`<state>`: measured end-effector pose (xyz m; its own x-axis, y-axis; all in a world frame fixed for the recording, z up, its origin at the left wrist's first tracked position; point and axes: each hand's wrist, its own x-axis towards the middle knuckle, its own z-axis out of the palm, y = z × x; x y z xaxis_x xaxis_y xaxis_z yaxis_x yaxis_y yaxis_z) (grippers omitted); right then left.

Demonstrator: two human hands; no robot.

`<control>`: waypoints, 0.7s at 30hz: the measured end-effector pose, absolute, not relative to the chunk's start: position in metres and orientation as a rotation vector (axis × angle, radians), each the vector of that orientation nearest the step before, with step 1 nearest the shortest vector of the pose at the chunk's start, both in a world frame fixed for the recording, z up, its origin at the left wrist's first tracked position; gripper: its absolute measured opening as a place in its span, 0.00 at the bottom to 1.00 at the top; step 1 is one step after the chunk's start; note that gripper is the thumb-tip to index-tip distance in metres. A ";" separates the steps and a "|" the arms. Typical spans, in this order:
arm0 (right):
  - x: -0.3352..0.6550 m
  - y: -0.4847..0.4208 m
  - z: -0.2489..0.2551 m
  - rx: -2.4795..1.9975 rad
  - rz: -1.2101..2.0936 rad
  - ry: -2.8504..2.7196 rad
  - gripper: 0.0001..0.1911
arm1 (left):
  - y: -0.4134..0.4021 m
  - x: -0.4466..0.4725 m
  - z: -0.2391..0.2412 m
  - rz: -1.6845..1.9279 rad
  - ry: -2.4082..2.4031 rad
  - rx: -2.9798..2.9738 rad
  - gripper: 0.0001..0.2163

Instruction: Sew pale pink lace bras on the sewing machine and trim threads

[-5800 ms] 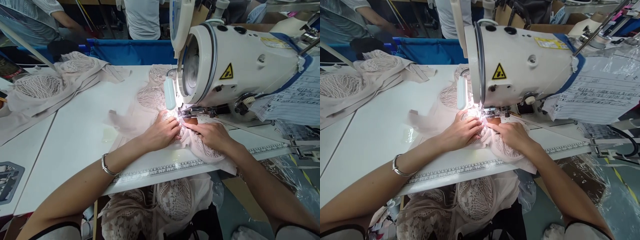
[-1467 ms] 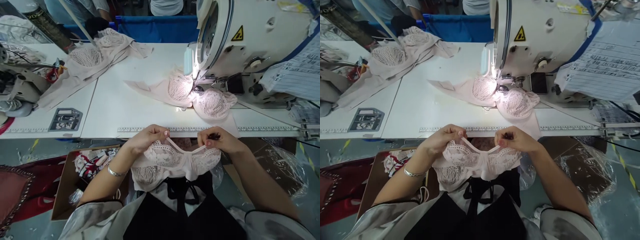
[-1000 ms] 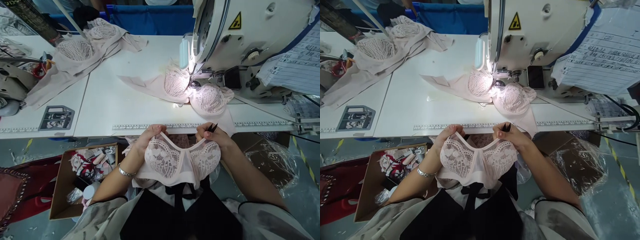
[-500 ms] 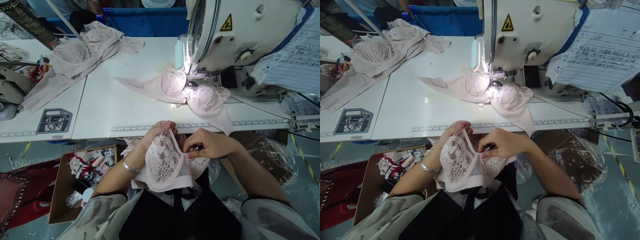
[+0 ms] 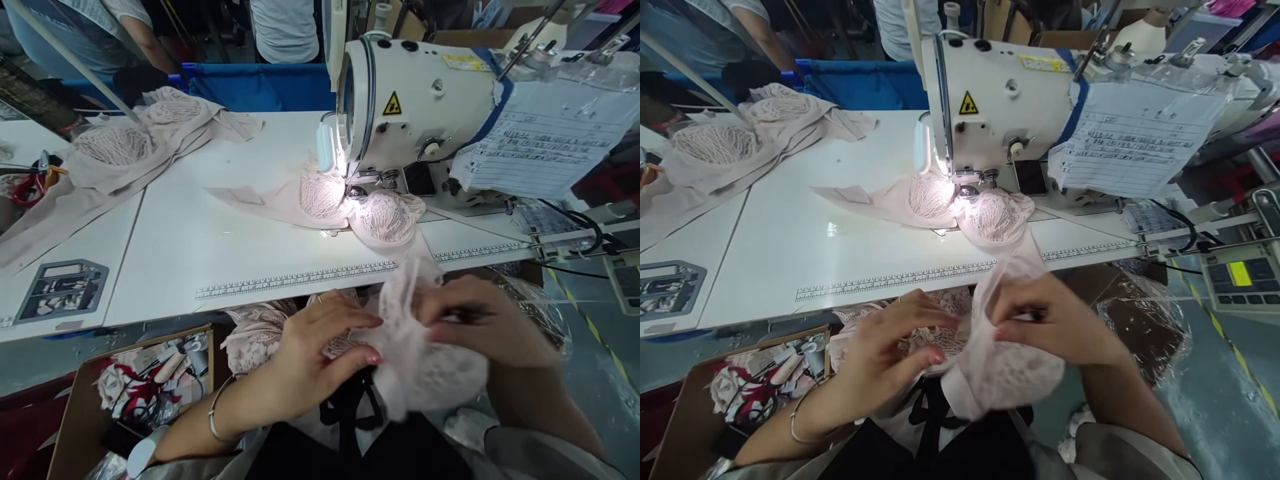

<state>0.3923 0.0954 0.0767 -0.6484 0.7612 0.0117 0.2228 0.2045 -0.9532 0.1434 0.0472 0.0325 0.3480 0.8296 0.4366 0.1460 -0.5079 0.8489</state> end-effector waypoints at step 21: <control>0.375 0.106 0.024 -0.773 0.923 -2.329 0.10 | 0.060 0.143 0.004 1.239 1.156 1.671 0.03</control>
<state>0.3754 0.1057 0.0239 -0.7058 0.6639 0.2471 0.3143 0.6061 -0.7307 0.1432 0.0604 0.0040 0.1264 0.9470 0.2952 0.2285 -0.3174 0.9204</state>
